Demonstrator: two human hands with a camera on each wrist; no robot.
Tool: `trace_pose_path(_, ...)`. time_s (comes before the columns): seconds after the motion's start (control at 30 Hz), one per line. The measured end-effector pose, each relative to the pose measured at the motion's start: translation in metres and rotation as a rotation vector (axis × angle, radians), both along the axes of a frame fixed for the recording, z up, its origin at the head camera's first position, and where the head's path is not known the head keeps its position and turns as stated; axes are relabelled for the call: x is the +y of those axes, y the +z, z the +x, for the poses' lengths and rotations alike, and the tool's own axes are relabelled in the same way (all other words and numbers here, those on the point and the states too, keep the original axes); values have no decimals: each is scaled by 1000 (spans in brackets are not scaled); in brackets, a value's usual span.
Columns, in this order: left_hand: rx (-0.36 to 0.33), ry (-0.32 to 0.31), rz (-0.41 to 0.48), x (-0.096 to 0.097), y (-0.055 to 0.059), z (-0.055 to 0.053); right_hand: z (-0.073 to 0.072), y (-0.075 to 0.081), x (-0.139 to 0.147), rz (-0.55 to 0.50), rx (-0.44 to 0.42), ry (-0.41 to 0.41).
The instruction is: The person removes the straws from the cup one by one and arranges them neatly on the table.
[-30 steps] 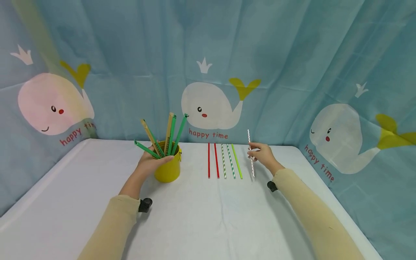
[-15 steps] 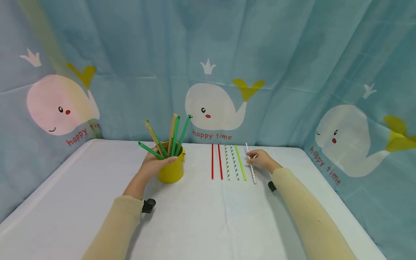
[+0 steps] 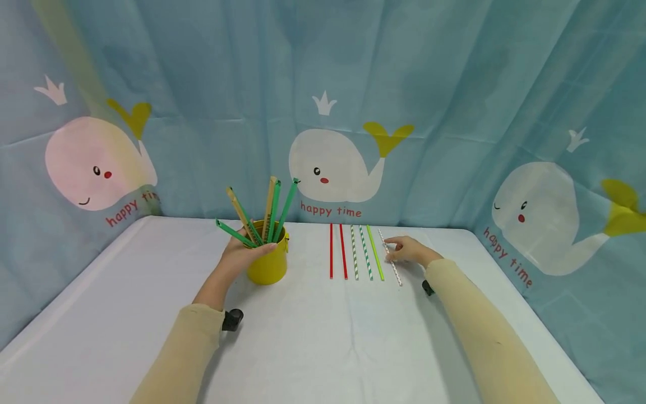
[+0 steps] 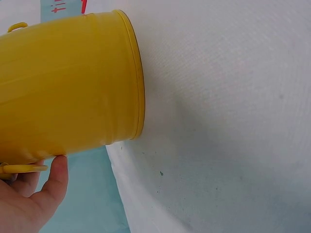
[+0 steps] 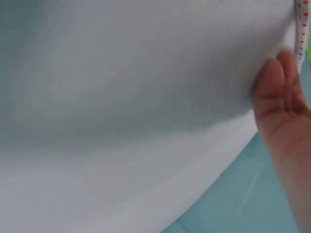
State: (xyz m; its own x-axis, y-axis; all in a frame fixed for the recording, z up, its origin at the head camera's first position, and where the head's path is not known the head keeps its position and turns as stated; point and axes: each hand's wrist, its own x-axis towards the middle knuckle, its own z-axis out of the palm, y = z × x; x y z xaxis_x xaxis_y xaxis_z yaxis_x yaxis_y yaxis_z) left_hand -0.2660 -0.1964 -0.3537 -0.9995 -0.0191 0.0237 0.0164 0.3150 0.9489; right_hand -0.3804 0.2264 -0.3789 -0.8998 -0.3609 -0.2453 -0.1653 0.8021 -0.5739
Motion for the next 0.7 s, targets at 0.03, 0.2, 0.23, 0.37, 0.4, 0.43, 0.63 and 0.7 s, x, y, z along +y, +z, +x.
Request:
trace_pose_path(0.03,-3,0,-3,0,0,0,1,1,1,19,-30,-2)
trace_pose_path(0.2,-22,15,-26,-2,2,3,5,2,3,78,-104,34)
trace_pose_path(0.23,-26,20,-31,-2,2,4,6,3,3,80,-109,40)
trace_pose_path(0.37,-28,24,-41,-3,3,5,9,3,2,79,-116,44)
trace_pose_path(0.4,-27,24,-42,-2,3,5,9,3,2,82,-117,40)
trace_pose_path(0.43,-24,21,-38,-2,3,5,10,3,2,85,-118,36)
trace_pose_path(0.63,-19,12,-20,1,3,3,11,2,2,129,-103,6)
trace_pose_path(0.7,-22,14,-22,2,3,3,10,1,1,139,-103,0)
